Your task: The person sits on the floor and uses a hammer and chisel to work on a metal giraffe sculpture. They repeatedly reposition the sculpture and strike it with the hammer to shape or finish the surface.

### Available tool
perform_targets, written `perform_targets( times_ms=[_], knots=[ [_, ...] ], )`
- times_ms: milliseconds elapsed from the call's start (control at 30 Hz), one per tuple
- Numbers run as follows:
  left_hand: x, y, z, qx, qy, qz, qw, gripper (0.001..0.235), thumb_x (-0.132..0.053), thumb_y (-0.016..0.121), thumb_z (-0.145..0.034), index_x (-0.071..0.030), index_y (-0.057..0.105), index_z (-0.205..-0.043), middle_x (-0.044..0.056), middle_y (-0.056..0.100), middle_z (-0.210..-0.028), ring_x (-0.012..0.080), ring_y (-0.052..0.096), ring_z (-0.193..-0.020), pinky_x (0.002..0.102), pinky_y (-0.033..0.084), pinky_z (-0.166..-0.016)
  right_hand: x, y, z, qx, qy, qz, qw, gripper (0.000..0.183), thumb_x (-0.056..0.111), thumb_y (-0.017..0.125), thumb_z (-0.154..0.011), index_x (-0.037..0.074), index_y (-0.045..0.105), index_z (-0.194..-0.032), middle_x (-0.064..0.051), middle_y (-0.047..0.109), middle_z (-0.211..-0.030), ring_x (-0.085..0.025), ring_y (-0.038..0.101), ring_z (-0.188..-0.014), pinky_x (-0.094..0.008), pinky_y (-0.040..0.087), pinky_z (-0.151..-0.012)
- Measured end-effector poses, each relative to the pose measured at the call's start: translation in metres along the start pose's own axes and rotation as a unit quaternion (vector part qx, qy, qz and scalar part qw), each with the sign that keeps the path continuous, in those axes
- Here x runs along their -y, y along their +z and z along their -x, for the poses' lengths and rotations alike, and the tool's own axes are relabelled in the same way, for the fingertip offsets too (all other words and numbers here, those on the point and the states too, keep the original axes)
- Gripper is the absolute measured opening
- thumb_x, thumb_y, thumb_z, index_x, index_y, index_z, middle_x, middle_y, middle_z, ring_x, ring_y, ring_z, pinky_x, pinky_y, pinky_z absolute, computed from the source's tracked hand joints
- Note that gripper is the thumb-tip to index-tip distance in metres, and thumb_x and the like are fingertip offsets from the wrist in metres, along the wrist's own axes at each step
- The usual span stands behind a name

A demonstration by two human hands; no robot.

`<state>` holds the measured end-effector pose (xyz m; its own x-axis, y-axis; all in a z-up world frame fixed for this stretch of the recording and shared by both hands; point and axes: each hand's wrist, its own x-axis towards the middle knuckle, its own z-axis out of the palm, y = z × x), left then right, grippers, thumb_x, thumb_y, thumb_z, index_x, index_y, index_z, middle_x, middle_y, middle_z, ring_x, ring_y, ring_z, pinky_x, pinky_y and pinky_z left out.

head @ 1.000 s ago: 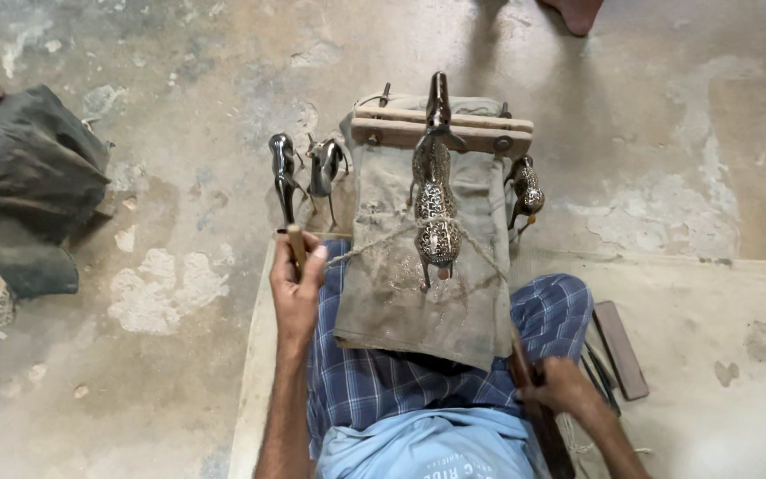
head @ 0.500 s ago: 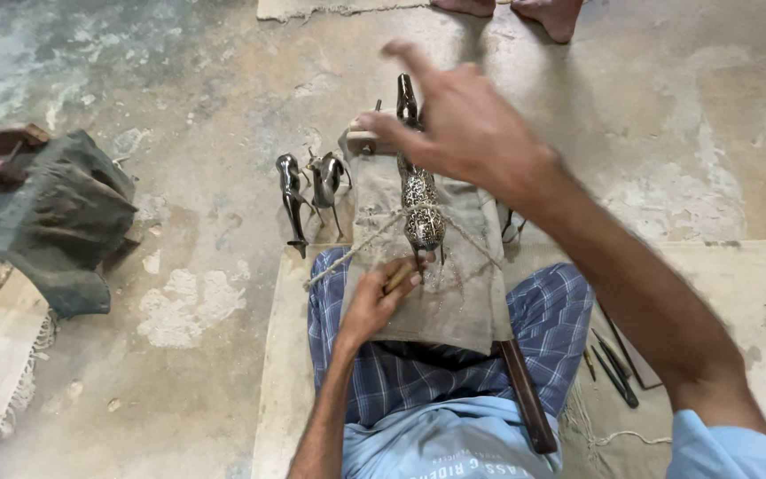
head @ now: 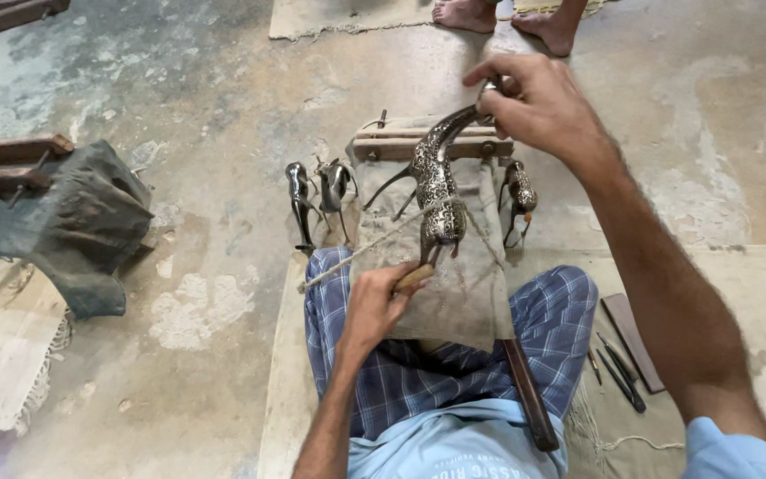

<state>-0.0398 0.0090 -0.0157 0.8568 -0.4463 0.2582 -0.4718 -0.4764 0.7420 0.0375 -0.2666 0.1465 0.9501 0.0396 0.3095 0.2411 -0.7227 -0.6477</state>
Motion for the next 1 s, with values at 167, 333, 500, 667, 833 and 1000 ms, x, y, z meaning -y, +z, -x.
perform_targets(
  times_ms=[167, 333, 500, 667, 833, 1000],
  knots=[
    [-0.005, -0.017, 0.026, 0.004, 0.030, -0.052, 0.998, 0.037, -0.006, 0.071, -0.081, -0.007, 0.074, -0.118, 0.017, 0.077, -0.099, 0.0330, 0.075, -0.088, 0.045, 0.058, -0.075, -0.076, 0.035, -0.009, 0.130, 0.099, -0.325, 0.931, 0.042, 0.001, 0.053, -0.097, 0.004, 0.056, -0.139, -0.012, 0.066, -0.093, -0.015, 0.067, -0.072, -0.024, 0.051, -0.053],
    [0.005, -0.004, 0.017, 0.055, 0.016, -0.104, 0.993, 0.031, -0.016, 0.073, -0.083, -0.009, 0.075, -0.113, 0.018, 0.076, -0.093, 0.0364, 0.072, -0.085, 0.049, 0.056, -0.075, -0.142, 0.102, -0.016, 0.161, 0.147, -0.365, 0.905, 0.045, 0.003, 0.048, -0.098, 0.007, 0.039, -0.142, -0.010, 0.061, -0.109, -0.021, 0.068, -0.087, -0.029, 0.062, -0.068],
    [0.013, 0.006, -0.002, 0.112, -0.026, -0.109, 0.987, 0.026, -0.027, 0.076, -0.084, -0.011, 0.079, -0.104, 0.017, 0.075, -0.087, 0.0372, 0.071, -0.080, 0.050, 0.055, -0.071, -0.163, 0.124, -0.007, 0.120, 0.193, -0.223, 0.948, 0.044, 0.009, 0.060, -0.096, 0.010, 0.041, -0.136, -0.015, 0.069, -0.104, -0.023, 0.070, -0.093, -0.036, 0.061, -0.074],
    [0.013, 0.000, -0.015, 0.105, -0.033, -0.076, 0.991, 0.041, -0.037, 0.084, -0.076, -0.009, 0.079, -0.107, 0.012, 0.077, -0.085, 0.0288, 0.075, -0.078, 0.044, 0.058, -0.069, -0.151, 0.116, 0.004, -0.005, 0.023, -0.065, 0.998, 0.023, 0.003, 0.065, -0.093, 0.002, 0.068, -0.116, -0.012, 0.077, -0.105, -0.019, 0.075, -0.093, -0.033, 0.063, -0.081],
    [0.022, -0.022, -0.023, 0.053, -0.105, 0.026, 0.993, 0.041, -0.034, 0.078, -0.082, -0.012, 0.077, -0.116, 0.007, 0.081, -0.091, 0.0155, 0.077, -0.073, 0.034, 0.060, -0.066, -0.137, 0.114, 0.055, -0.019, 0.035, -0.036, 0.999, 0.023, 0.002, 0.063, -0.095, 0.008, 0.071, -0.115, -0.009, 0.076, -0.108, -0.020, 0.073, -0.079, -0.034, 0.064, -0.070],
    [0.031, -0.031, -0.030, -0.025, -0.117, 0.094, 0.988, 0.042, -0.028, 0.063, -0.099, -0.005, 0.060, -0.134, 0.007, 0.079, -0.098, 0.0189, 0.072, -0.076, 0.031, 0.058, -0.067, -0.139, 0.131, 0.134, 0.023, -0.023, -0.048, 0.998, 0.024, 0.001, 0.066, -0.090, 0.007, 0.073, -0.112, -0.011, 0.074, -0.110, -0.018, 0.073, -0.085, -0.031, 0.063, -0.074]
  ],
)
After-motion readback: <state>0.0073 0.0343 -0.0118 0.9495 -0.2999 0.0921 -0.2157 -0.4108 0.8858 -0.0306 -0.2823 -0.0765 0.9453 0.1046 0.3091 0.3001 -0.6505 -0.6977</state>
